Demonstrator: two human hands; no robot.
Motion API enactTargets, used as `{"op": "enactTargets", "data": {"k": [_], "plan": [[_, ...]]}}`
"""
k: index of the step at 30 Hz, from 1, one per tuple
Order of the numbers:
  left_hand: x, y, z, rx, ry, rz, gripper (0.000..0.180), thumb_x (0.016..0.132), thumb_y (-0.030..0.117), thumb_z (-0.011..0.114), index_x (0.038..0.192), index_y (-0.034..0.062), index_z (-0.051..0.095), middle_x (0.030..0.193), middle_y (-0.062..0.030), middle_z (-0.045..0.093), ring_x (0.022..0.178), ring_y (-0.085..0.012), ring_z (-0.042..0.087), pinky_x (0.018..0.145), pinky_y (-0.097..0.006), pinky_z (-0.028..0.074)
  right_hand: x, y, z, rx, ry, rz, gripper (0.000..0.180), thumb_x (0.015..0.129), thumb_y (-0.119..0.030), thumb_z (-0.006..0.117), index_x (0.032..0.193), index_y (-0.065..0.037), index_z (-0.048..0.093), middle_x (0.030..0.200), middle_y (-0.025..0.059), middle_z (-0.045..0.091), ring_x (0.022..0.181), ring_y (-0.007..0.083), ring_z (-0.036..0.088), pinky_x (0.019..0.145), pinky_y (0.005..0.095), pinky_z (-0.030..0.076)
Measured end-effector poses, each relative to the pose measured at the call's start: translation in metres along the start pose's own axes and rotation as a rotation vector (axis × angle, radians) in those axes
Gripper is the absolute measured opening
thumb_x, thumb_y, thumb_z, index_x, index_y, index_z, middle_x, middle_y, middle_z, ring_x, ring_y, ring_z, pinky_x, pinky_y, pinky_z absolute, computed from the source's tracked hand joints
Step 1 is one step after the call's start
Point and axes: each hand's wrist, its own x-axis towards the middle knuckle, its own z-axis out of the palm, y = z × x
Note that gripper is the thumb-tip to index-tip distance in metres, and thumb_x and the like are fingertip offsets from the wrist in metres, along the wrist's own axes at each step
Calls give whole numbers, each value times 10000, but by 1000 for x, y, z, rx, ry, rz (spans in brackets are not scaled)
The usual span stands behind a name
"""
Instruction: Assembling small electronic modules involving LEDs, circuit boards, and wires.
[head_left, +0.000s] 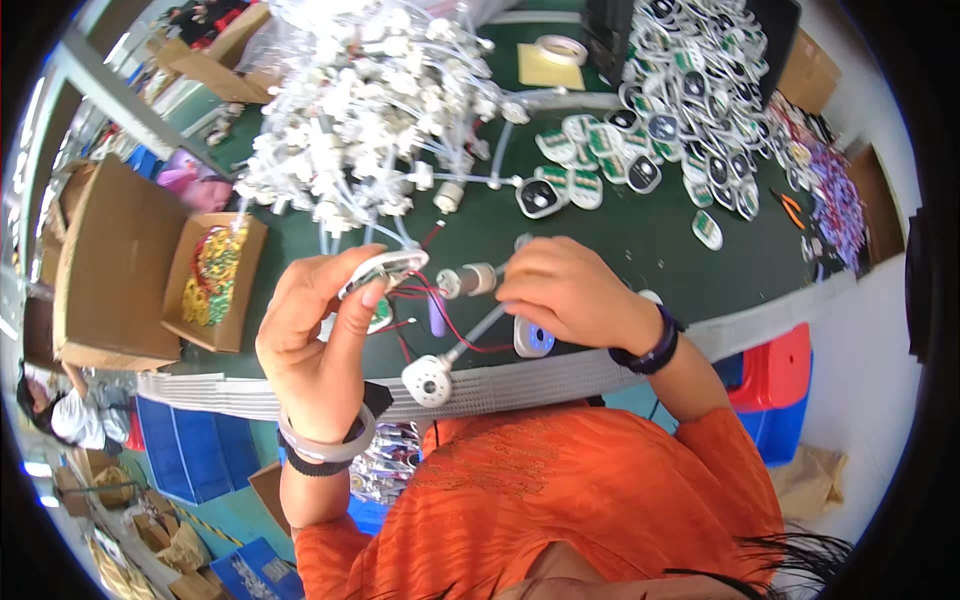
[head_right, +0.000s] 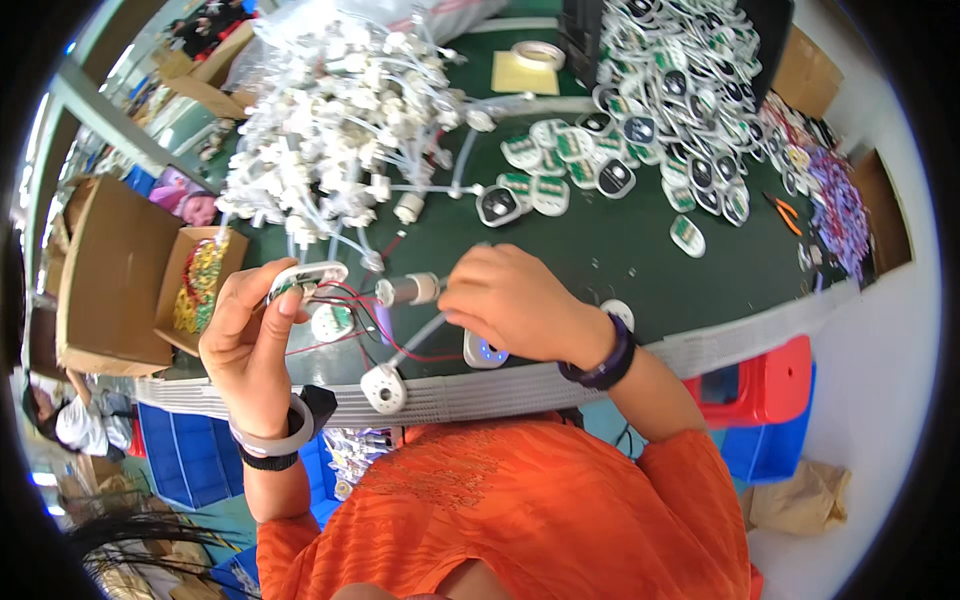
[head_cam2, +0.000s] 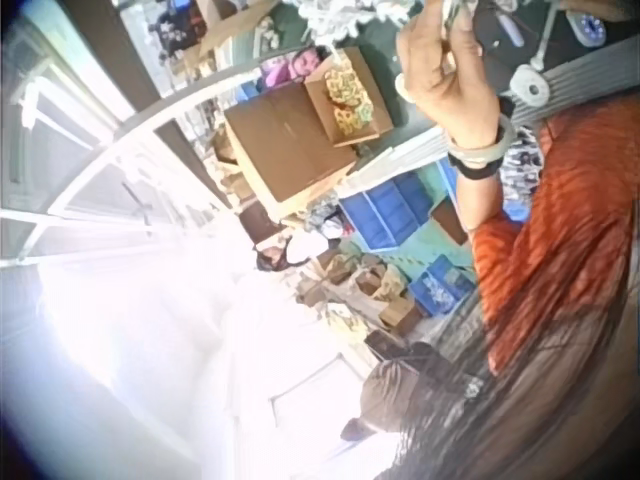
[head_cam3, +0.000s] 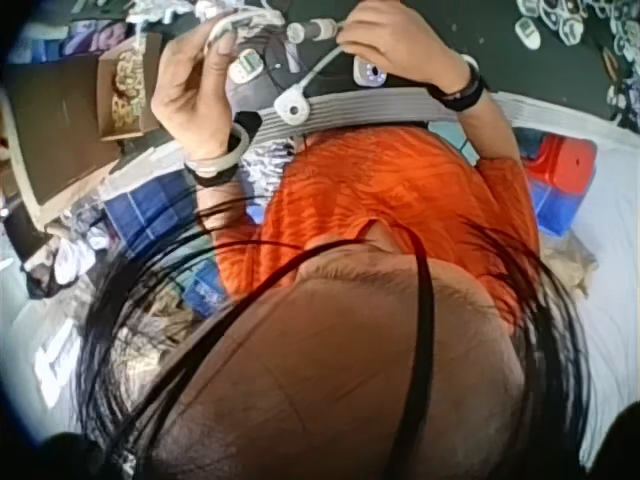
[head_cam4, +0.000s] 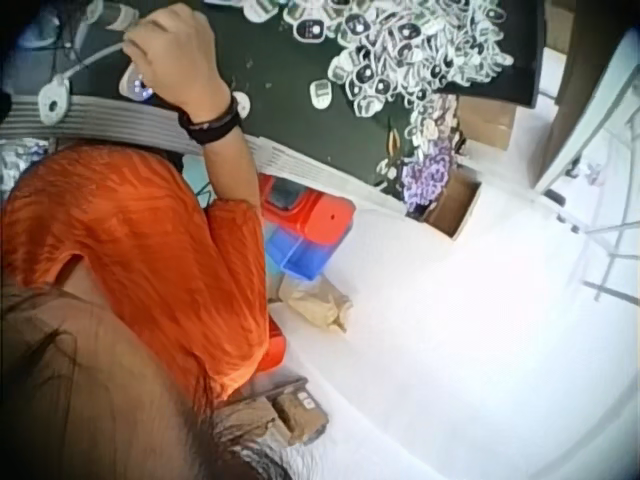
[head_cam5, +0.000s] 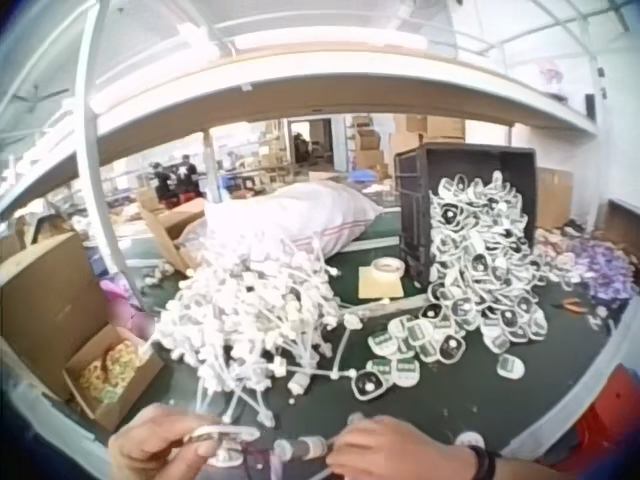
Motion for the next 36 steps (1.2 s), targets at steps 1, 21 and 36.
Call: {"op": "enactTargets", "data": {"k": [1, 21, 36], "plan": [[3, 8, -7, 13, 1, 13, 212, 878, -24, 640, 1088, -40, 653, 1016, -94, 622, 786, -106, 589, 668, -227, 516, 3, -5, -3, 51, 44, -18, 115, 805, -149, 679, 904, -100, 648, 927, 29, 601, 901, 234, 570, 749, 370, 440], [-83, 153, -198, 418, 596, -82, 250, 941, 113, 600, 1144, -27, 638, 945, -88, 683, 706, -102, 614, 578, -216, 486, 8, -53, 48, 335, -147, -383, 147, 807, -125, 678, 952, -103, 663, 955, 40, 627, 740, 238, 603, 654, 358, 470], [-312, 230, -301, 951, 1171, -453, 266, 886, 150, 665, 1103, -5, 682, 905, -28, 690, 744, -79, 610, 558, -212, 447, 10, -27, 25, 933, -666, 327, 255, 964, -147, 503, 909, 25, 682, 736, 47, 642, 553, 61, 541, 501, 188, 423]]}}
